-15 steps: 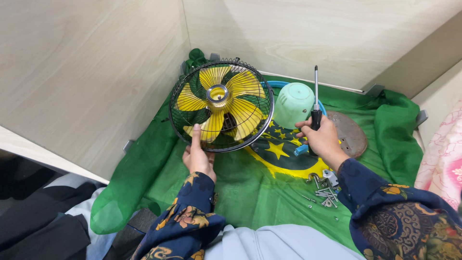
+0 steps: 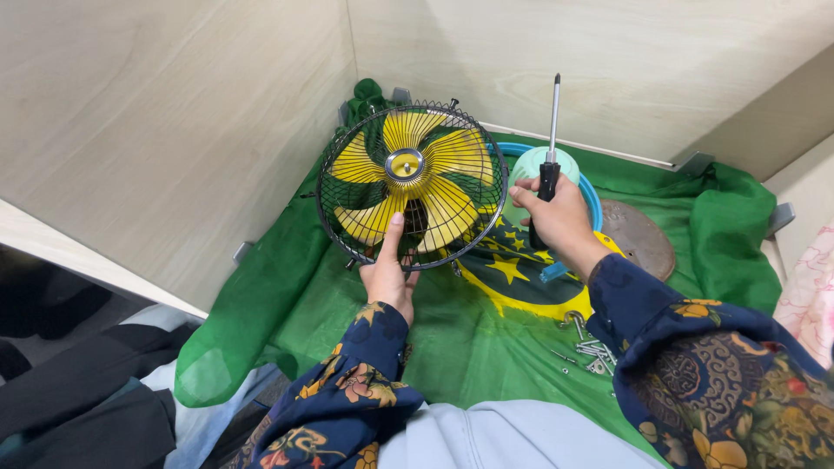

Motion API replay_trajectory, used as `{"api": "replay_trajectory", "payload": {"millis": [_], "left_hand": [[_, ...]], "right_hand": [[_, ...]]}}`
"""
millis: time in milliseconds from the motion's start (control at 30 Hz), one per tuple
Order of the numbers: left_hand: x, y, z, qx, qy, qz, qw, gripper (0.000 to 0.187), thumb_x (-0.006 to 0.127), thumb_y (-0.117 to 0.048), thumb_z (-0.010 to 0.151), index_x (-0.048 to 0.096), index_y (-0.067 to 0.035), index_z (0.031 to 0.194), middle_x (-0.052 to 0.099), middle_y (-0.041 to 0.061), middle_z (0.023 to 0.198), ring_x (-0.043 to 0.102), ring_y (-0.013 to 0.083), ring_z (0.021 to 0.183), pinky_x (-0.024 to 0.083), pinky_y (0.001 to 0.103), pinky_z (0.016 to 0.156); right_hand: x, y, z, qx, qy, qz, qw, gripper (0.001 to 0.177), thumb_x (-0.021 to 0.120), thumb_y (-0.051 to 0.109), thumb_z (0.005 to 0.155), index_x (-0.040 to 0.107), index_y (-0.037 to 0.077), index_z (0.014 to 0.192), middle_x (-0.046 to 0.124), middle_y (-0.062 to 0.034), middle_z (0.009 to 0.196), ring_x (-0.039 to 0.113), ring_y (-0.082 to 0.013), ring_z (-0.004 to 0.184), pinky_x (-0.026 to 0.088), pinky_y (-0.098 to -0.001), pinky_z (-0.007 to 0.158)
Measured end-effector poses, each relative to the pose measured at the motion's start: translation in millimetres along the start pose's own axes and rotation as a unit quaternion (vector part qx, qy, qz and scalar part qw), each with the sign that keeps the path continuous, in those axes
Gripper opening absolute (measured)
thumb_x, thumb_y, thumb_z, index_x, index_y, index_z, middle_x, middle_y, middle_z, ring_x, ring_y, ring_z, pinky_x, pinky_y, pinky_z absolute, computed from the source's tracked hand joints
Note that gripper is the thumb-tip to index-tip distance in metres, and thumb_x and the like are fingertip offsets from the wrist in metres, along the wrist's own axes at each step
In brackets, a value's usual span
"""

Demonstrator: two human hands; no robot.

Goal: The person disassembles an electric fan by removing the rear cover, unscrewing the front grille, and detaching the fan blades. They use a screwdriver to loosen screws and separate components, placing them on a green cloth.

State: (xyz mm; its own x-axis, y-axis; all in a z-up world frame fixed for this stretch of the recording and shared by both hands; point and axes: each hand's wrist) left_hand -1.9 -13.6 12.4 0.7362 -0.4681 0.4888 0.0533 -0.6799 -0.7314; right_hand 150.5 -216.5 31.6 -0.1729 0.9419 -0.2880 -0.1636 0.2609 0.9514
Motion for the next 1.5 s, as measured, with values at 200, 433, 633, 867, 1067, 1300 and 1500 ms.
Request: {"api": "replay_trajectory", "payload": {"millis": [200,433,633,867,1067,1300,1500], "left_hand": [[-4,-5,0,-0.002,0.008,0.019,1.0,0.056,0.086,-0.047,0.071,0.068,-0.019,0.116,0.069,-0.008,0.1,0.06,0.0065,0.077,0.045,0.028,0.066],[-3,-14,-3,0.003,0.002,0.029,1.0,0.066,0.082,-0.04,0.072,0.056,-0.027,0.131,0.068,-0.01,0.121,0.067,0.0067,0.098,0.049,0.032,0.072],[-2,-8,0,0.053,0.035,-0.036,0.997,0.06,0.086,-0.026,0.075,0.062,-0.016,0.129,0.071,-0.002,0.117,0.069,0.0104,0.096,0.057,0.03,0.073],[-4,-9,7,0.042,0.025,-0.035,0.998,0.058,0.087,-0.027,0.075,0.065,-0.011,0.126,0.071,-0.001,0.111,0.066,0.0102,0.089,0.053,0.029,0.069],[-6,-13,11,0.04,0.046,-0.072,0.996,0.064,0.085,-0.026,0.073,0.061,-0.011,0.131,0.07,0.001,0.122,0.07,0.0143,0.104,0.059,0.033,0.081],[-5,-7,13,0.083,0.029,-0.044,0.995,0.073,0.086,-0.029,0.074,0.055,-0.01,0.137,0.066,0.003,0.133,0.063,0.0153,0.118,0.05,0.034,0.098],[-3,-6,13,0.099,-0.006,0.002,0.995,0.082,0.087,-0.033,0.073,0.048,-0.006,0.141,0.063,0.005,0.136,0.06,0.0175,0.123,0.044,0.035,0.106]], "right_hand": [[12,-2,20,0.01,0.012,0.032,0.999,0.022,0.074,0.016,0.092,0.056,0.005,0.099,0.071,-0.0073,0.097,0.073,-0.0159,0.087,0.061,-0.0321,0.064],[12,0,27,0.048,-0.002,0.053,0.997,0.025,0.073,0.015,0.094,0.049,0.008,0.094,0.068,-0.0079,0.091,0.073,-0.0198,0.079,0.057,-0.0321,0.06],[15,-2,31,-0.03,-0.012,0.019,0.999,0.02,0.069,0.007,0.091,0.05,0.006,0.097,0.073,-0.0104,0.107,0.075,-0.018,0.084,0.058,-0.0312,0.059],[5,-21,54,-0.014,-0.029,-0.025,0.999,0.013,0.061,0.007,0.1,0.049,0.005,0.103,0.069,-0.0181,0.107,0.074,-0.0229,0.078,0.055,-0.0327,0.057],[-22,-28,55,0.039,-0.018,0.044,0.998,0.013,0.056,0.005,0.1,0.043,0.009,0.102,0.075,-0.0157,0.111,0.075,-0.0212,0.076,0.054,-0.0293,0.059],[-4,-13,-2,0.114,-0.012,0.055,0.992,0.019,0.064,0.016,0.099,0.049,0.005,0.099,0.075,-0.0157,0.108,0.074,-0.0213,0.079,0.053,-0.0319,0.058],[15,21,-33,0.148,-0.007,0.081,0.986,0.048,0.065,0.045,0.094,0.062,0.008,0.125,0.075,-0.0066,0.102,0.067,-0.0147,0.076,0.053,-0.0298,0.061]]}}
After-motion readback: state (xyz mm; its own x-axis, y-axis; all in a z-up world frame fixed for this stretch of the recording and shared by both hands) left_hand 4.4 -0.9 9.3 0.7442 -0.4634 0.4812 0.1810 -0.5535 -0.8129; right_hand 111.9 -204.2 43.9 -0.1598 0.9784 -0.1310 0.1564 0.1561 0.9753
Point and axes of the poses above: each hand's wrist, its own z-axis towards the middle knuckle, its own x-axis out of the palm, y = z × x
